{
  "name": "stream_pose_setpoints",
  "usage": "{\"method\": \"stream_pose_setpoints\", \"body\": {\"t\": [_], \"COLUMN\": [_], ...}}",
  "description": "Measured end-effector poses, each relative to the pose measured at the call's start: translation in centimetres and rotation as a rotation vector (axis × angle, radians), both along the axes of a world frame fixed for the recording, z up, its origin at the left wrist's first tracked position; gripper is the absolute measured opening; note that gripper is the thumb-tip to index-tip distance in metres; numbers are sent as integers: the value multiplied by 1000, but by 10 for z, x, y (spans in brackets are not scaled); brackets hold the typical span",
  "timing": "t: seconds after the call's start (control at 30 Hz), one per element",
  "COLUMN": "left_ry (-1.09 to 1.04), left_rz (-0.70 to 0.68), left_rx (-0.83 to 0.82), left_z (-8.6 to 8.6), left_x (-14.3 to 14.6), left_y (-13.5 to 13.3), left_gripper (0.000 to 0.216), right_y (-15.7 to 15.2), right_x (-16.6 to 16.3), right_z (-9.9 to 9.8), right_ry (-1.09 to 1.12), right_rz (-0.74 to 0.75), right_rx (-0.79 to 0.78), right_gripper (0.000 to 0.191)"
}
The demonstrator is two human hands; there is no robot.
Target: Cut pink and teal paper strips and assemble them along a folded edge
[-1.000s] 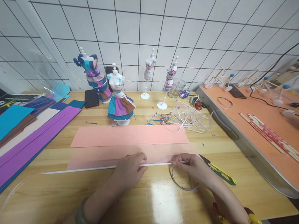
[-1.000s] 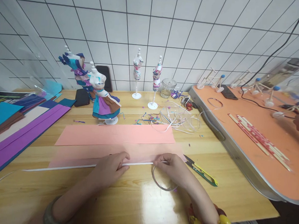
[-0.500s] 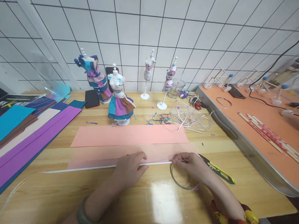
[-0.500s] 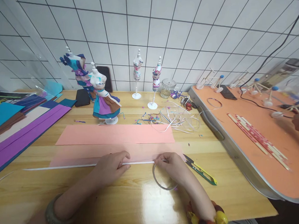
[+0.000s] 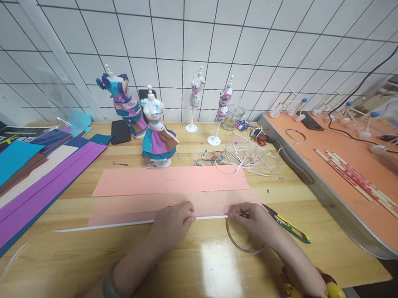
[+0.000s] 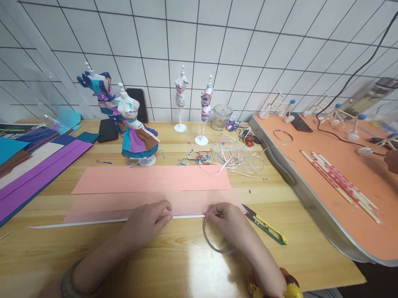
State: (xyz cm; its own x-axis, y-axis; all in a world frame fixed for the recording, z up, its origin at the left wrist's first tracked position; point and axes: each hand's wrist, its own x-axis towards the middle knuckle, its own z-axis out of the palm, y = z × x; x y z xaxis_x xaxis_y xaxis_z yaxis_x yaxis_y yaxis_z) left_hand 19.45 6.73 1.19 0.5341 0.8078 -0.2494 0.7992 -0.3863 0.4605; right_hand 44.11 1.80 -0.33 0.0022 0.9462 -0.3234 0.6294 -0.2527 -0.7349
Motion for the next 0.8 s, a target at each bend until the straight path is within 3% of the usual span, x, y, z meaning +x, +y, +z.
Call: {"method": "stream_pose_setpoints", "body": {"t": [0.33, 0.8], "left_ry": [-3, 9], "left_rz": [-8, 11], "left_rx": [-18, -17], "left_z": [-1, -1], "left_x": [0, 1], "left_y": [2, 0], "left_gripper": [20, 14], "right_y": [0, 1], "right_x": [2, -1], "right_z": [-2, -4], "right_ry": [9, 7], "right_rz": [32, -34], "right_rx": [-9, -10], "right_gripper": [25, 21]}}
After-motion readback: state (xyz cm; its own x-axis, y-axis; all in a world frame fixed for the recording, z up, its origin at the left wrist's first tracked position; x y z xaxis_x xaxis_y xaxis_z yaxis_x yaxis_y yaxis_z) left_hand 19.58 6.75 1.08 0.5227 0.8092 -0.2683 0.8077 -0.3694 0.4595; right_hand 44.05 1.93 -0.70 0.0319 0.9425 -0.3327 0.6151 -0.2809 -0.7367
